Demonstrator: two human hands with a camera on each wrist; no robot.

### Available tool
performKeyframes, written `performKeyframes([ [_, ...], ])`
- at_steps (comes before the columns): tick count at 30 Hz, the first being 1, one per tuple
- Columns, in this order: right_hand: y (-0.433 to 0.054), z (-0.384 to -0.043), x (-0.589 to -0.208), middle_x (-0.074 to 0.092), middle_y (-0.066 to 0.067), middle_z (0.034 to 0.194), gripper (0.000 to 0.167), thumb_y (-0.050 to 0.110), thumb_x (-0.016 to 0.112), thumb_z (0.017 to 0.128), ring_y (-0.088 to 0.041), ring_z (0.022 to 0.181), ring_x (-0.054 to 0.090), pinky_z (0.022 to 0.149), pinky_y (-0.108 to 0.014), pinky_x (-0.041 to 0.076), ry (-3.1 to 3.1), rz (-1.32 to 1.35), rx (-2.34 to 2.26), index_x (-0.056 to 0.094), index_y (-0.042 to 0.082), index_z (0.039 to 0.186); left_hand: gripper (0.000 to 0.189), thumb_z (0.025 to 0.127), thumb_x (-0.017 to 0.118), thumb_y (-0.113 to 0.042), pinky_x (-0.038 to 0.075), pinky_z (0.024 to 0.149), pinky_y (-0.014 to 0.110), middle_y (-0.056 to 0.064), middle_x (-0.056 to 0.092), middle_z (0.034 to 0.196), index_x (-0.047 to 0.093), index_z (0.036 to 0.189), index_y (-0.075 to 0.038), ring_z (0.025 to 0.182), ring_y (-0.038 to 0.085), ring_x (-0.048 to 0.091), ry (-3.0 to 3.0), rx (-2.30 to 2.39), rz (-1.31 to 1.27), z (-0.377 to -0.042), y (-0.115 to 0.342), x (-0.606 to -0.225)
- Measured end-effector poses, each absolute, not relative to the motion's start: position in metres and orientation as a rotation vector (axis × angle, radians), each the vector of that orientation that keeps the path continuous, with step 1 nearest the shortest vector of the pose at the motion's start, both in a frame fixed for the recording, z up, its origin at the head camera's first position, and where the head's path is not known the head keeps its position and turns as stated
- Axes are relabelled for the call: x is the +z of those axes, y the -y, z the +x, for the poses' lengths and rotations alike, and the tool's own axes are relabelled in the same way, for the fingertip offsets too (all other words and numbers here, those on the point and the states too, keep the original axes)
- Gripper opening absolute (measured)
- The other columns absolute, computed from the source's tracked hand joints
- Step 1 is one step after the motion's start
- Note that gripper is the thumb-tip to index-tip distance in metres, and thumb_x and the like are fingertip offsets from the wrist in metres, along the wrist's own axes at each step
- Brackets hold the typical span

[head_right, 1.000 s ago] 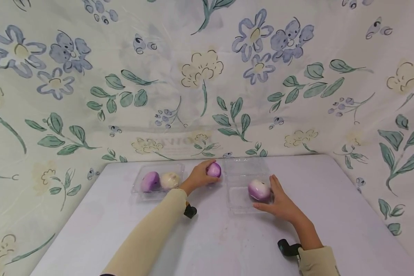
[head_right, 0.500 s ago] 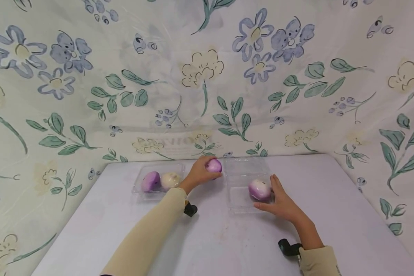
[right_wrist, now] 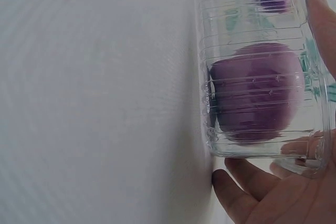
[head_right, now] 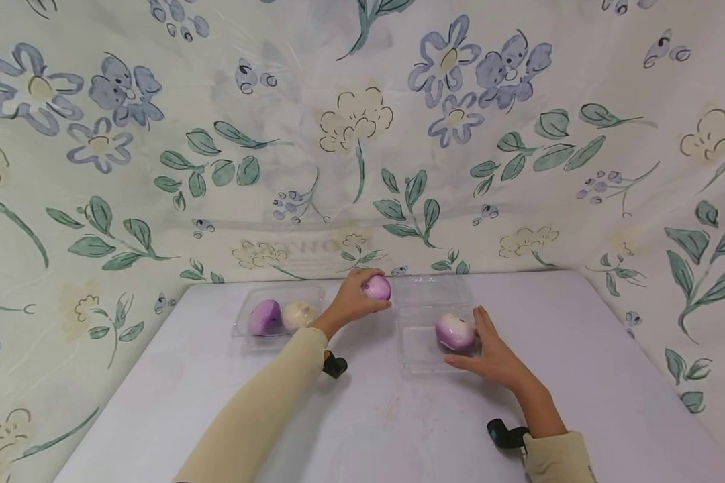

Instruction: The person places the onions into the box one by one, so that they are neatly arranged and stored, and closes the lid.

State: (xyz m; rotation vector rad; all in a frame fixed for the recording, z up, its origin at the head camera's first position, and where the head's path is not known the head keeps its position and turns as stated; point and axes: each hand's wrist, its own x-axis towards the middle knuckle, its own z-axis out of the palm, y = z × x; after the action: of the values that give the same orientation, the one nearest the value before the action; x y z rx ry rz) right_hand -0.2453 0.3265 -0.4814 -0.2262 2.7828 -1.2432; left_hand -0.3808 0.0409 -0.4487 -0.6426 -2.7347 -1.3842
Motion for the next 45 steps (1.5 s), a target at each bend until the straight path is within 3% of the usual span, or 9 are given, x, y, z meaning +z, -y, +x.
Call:
performKeyframes([
  [8,-0.326,-0.246,-0.482,-0.010,-0.029,0.163,0.119,0.044,0.076,0.083,-0.054,0.147,0.009,0.113,-0.072,0.012,-2.791,-0.210,-1.231,-0.006,-0.003,0.156,0.062,0.074,0.084,-0.023,0.053,0.090,0.045,0.018,0.053,0.125,0.061,0.131,-0.012,0.108,0.031,0.055,2.730,-1.355,-0.696,-0.377,-0.044,-0.439],
  [18,-0.326,-0.246,-0.481,-0.010,-0.029,0.163,0.119,0.044,0.076,0.083,-0.055,0.146,0.014,0.113,-0.071,0.012,-2.786,-0.215,-1.229,-0.006,-0.003,0.156,0.066,0.077,0.083,-0.024,0.054,0.094,0.045,0.017,0.050,0.133,0.058,0.136,-0.014,0.113,0.030,0.055,2.738,-1.395,-0.775,-0.367,-0.053,-0.428],
  [45,-0.326,-0.246,-0.483,-0.011,-0.027,0.163,0.120,0.045,0.075,0.084,-0.054,0.145,0.018,0.114,-0.070,0.014,-2.764,-0.209,-1.257,-0.007,-0.002,0.156,0.062,0.074,0.085,-0.024,0.055,0.092,0.040,0.016,0.051,0.130,0.060,0.131,-0.018,0.112,0.027,0.057,2.731,-1.332,-0.943,-0.353,-0.075,-0.422],
])
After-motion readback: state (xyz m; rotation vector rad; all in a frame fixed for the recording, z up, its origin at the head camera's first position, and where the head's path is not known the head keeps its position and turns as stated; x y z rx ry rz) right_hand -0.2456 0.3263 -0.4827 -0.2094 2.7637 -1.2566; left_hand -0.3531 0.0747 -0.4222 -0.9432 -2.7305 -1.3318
